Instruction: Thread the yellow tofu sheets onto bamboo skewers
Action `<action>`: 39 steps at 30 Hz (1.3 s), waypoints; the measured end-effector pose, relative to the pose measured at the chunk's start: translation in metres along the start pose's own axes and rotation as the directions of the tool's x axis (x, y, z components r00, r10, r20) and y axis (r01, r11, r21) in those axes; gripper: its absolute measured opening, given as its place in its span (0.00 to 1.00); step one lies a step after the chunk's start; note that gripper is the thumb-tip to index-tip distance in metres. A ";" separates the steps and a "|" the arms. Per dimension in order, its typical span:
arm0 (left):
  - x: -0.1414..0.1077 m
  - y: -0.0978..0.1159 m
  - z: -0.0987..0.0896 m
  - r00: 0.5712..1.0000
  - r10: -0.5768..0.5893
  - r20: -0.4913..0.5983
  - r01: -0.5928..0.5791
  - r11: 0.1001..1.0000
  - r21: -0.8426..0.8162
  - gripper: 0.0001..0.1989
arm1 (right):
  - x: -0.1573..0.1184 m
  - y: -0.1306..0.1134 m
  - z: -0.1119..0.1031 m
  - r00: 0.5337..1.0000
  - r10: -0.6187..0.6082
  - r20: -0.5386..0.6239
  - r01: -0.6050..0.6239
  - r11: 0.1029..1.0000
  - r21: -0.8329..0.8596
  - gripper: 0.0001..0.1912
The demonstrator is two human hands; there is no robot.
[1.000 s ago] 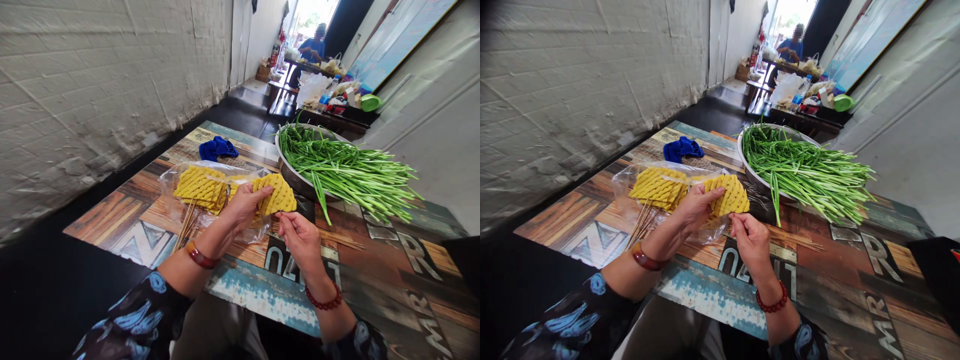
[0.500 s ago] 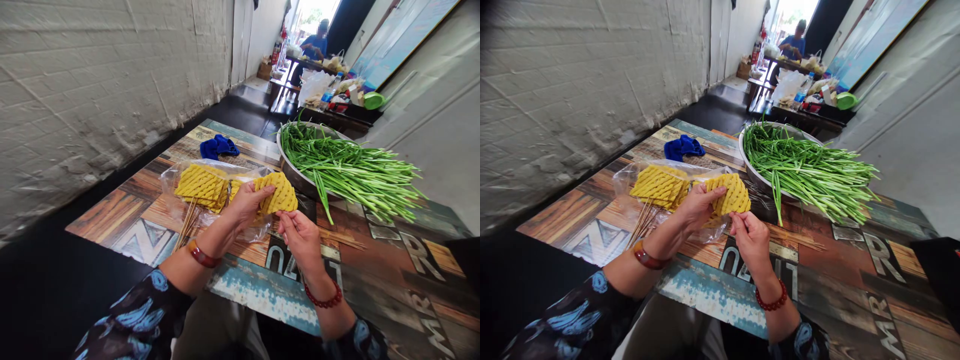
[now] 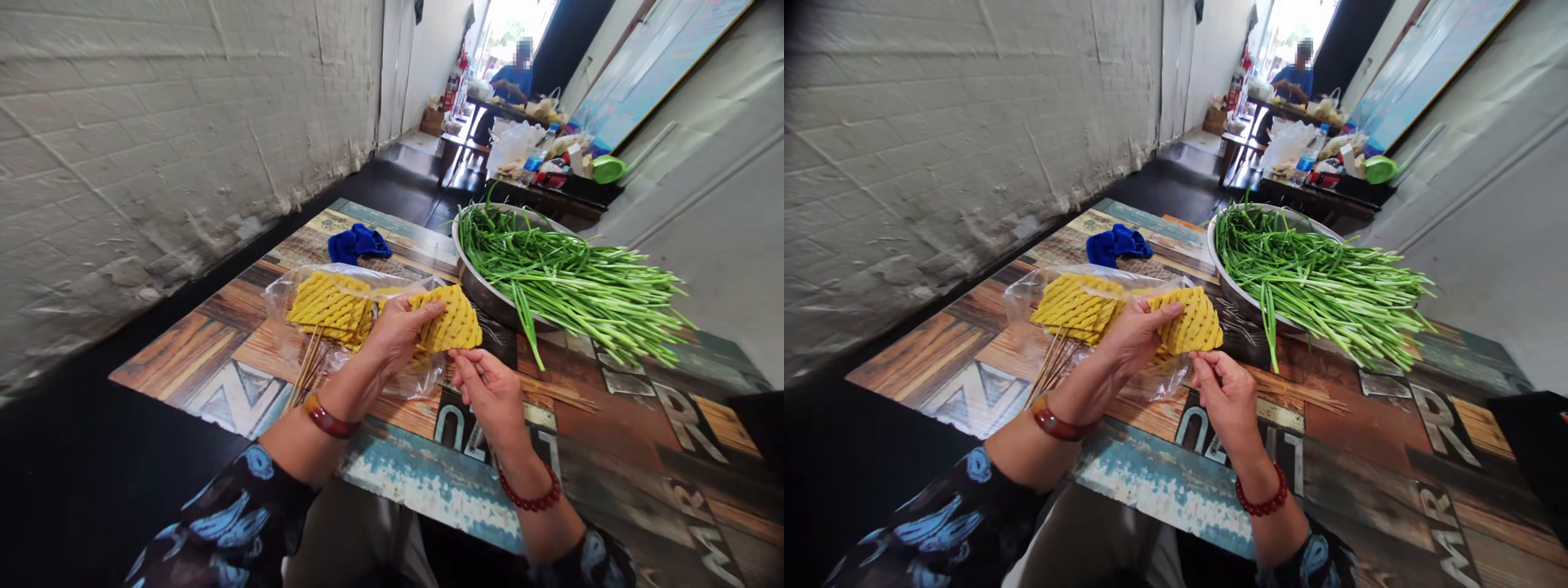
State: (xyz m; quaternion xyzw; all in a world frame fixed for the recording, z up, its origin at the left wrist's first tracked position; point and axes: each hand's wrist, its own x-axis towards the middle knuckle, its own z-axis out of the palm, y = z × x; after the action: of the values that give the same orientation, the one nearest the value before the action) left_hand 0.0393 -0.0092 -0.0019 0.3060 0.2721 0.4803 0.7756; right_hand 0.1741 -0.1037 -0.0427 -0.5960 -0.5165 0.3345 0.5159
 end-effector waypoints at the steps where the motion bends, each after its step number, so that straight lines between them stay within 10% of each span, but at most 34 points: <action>1: 0.000 0.000 0.000 1.000 0.005 -0.008 -0.005 1.000 -0.007 0.19 | 0.000 -0.001 0.000 1.000 0.006 0.004 -0.006 1.000 0.002 0.16; 39: 0.001 -0.003 0.003 0.998 -0.017 -0.055 0.012 0.995 -0.102 0.17 | 0.000 0.007 0.013 1.000 0.010 -0.029 -0.005 0.988 0.153 0.15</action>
State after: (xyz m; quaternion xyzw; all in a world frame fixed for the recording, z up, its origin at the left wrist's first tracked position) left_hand 0.0438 -0.0101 -0.0023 0.2504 0.2711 0.4964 0.7857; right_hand 0.1643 -0.0993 -0.0528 -0.5616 -0.4794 0.3659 0.5665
